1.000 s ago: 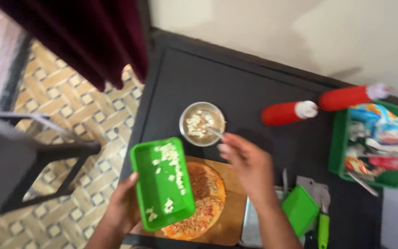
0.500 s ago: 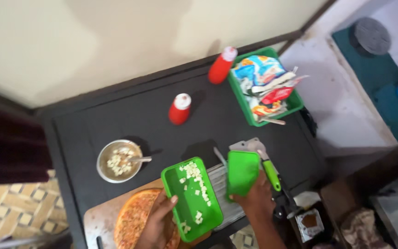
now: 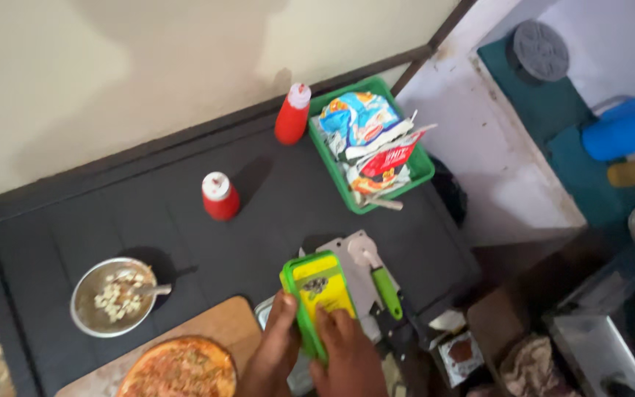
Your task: The person spreads toppings on a pizza crust using a spoon, adds diced ingredients from a green container, and applies cheese from a packet.
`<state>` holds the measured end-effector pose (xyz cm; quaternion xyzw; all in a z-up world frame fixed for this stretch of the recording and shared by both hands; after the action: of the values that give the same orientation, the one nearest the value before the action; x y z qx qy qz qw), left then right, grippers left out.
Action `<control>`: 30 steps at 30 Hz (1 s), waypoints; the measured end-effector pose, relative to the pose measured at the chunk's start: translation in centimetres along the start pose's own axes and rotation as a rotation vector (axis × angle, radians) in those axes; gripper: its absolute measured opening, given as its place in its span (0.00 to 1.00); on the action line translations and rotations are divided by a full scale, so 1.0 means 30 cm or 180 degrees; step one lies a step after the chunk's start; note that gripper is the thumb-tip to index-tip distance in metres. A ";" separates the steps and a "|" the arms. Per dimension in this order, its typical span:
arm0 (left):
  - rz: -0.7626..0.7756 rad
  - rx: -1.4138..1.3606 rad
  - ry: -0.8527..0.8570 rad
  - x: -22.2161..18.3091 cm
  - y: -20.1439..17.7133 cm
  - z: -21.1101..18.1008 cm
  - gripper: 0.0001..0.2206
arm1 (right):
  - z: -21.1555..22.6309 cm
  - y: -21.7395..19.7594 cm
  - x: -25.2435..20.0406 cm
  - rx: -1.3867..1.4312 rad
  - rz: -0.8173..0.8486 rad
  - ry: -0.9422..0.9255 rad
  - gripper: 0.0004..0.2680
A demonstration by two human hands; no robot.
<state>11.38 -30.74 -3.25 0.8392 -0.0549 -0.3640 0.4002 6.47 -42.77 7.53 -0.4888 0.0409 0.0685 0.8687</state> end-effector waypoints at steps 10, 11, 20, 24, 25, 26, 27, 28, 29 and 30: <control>-0.0495 0.1505 0.1077 0.137 0.126 0.009 0.27 | -0.231 -0.481 0.376 0.0736 -0.0587 0.0119 0.09; -0.0676 0.1696 0.1114 0.137 0.138 0.012 0.27 | -0.258 -0.569 0.479 0.0105 -0.1069 -0.0788 0.06; -0.2597 0.4170 0.1634 0.092 0.171 0.009 0.38 | -0.318 -0.673 1.155 -0.1920 0.1799 -0.1552 0.09; -0.2778 0.4226 0.2167 0.065 0.225 -0.055 0.38 | -0.302 -0.645 1.141 -0.2764 0.1958 -0.2066 0.13; -0.2843 0.4195 0.2404 0.058 0.251 -0.072 0.36 | -0.310 -0.642 1.133 -0.2998 0.1961 -0.2197 0.13; -0.2764 0.4111 0.2403 0.049 0.275 -0.088 0.35 | -0.318 -0.637 1.126 -0.2977 0.1847 -0.2390 0.10; -0.2685 0.4027 0.2404 0.042 0.297 -0.106 0.34 | -0.330 -0.633 1.122 -0.2952 0.1732 -0.2581 0.08; -0.2595 0.3934 0.2417 0.046 0.318 -0.128 0.33 | -0.344 -0.640 1.128 -0.2937 0.1609 -0.2762 0.05; -0.2307 0.3821 0.2516 0.052 0.335 -0.154 0.31 | -0.355 -0.663 1.142 -0.2523 0.1392 -0.2742 0.06; -0.2020 0.3695 0.2606 0.054 0.354 -0.178 0.30 | -0.361 -0.692 1.152 -0.2116 0.1190 -0.2709 0.06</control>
<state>18.18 -35.15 5.59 0.9576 0.1584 -0.0352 -0.2383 43.85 -59.93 14.66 -0.6496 -0.2505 0.4211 0.5814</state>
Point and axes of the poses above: each hand's wrist, its own x-axis towards the middle knuckle, its own y-axis out of the palm, z = x × y, the point moved 1 cm from there along x, towards the middle knuckle, and after that the axes turned 1 degree about y, right-handed, at the moved point
